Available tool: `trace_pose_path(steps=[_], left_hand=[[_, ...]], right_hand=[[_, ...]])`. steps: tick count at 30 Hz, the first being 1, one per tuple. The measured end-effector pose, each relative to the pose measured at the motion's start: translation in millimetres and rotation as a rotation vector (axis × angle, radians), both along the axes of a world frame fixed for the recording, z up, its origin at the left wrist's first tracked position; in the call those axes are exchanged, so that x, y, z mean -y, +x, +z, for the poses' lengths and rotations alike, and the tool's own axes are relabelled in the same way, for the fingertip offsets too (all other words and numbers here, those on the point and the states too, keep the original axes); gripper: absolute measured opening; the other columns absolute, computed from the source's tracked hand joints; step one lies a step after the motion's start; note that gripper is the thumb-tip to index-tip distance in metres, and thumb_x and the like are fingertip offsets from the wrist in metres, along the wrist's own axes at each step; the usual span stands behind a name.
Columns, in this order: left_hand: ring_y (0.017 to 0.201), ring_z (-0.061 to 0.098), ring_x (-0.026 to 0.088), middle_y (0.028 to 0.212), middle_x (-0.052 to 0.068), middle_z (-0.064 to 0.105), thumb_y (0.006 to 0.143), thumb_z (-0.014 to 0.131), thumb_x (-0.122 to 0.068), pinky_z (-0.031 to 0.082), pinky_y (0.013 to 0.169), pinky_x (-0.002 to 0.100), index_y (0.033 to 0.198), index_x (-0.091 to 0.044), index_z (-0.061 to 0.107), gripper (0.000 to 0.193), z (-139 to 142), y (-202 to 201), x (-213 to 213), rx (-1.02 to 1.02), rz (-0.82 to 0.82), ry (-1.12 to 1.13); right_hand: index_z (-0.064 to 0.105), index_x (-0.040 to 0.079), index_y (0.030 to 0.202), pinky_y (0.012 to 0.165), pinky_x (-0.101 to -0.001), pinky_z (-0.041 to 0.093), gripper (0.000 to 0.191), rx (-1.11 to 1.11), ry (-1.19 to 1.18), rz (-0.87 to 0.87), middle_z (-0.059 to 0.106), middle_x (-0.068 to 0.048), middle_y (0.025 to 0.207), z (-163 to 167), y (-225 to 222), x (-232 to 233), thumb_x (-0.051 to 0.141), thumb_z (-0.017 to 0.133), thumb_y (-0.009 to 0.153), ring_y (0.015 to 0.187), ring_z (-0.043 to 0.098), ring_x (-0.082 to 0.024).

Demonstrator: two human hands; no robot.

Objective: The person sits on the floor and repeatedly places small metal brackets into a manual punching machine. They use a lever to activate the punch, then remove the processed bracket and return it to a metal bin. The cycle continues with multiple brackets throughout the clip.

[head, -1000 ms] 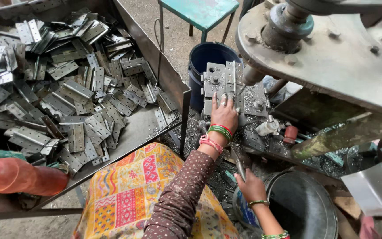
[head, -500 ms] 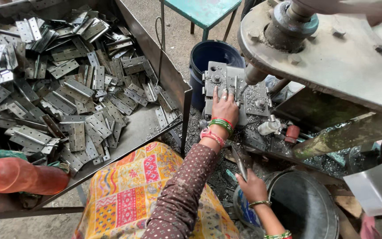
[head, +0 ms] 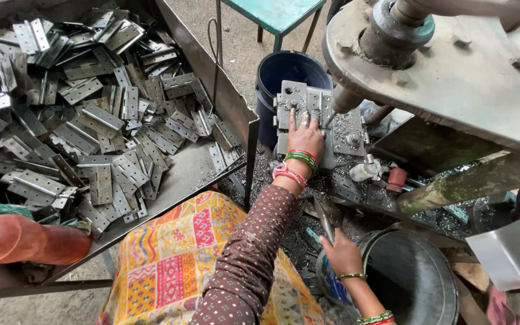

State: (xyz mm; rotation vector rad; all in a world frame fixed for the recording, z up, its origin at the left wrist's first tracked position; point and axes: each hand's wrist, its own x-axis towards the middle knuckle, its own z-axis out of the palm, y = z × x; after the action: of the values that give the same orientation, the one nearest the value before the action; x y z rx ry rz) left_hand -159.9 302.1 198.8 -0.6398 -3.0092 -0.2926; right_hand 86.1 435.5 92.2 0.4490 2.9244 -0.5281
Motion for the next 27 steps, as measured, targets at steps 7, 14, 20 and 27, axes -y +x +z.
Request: trace_pose_path(steps=[7, 14, 20, 27], left_hand=[[0.148, 0.038, 0.028, 0.147, 0.01, 0.054, 0.103, 0.047, -0.028, 0.003, 0.127, 0.06, 0.109, -0.013, 0.078, 0.035, 11, 8, 10, -0.066, -0.025, 0.011], [0.137, 0.049, 0.031, 0.128, 0.013, 0.061, 0.092, 0.057, -0.022, 0.017, 0.124, 0.061, 0.112, -0.006, 0.072, 0.029, -5, 113, 28, -0.404, -0.095, 0.061], [0.112, 0.064, 0.029, 0.114, 0.011, 0.064, 0.095, 0.06, -0.016, 0.036, 0.118, 0.062, 0.102, -0.006, 0.065, 0.013, 3, 131, 46, -0.523, -0.251, 0.485], [0.094, 0.07, 0.02, 0.118, 0.005, 0.067, 0.105, 0.059, -0.02, 0.044, 0.116, 0.054, 0.11, -0.01, 0.066, 0.014, 16, 86, 19, -0.512, -0.167, 0.414]], right_hand=[[0.062, 0.006, 0.102, 0.076, -0.0475, 0.057, 0.054, 0.251, -0.028, 0.031, 0.074, -0.021, 0.083, 29, -26, -16, 0.057, 0.068, 0.088, 0.08, 0.075, -0.039], [0.064, 0.007, 0.12, 0.077, -0.0417, 0.057, 0.048, -0.368, -0.069, -0.062, 0.064, -0.016, 0.118, 96, -35, 3, 0.04, 0.073, 0.087, 0.084, 0.073, -0.027], [0.064, 0.005, 0.123, 0.08, -0.0348, 0.06, 0.046, -0.567, -0.129, -0.087, 0.058, -0.015, 0.124, 102, -28, 11, 0.034, 0.075, 0.089, 0.095, 0.068, -0.025], [0.066, 0.006, 0.121, 0.084, -0.0373, 0.058, 0.044, -0.427, -0.113, -0.193, 0.058, -0.014, 0.126, 110, -31, 14, 0.035, 0.076, 0.089, 0.096, 0.07, -0.025]])
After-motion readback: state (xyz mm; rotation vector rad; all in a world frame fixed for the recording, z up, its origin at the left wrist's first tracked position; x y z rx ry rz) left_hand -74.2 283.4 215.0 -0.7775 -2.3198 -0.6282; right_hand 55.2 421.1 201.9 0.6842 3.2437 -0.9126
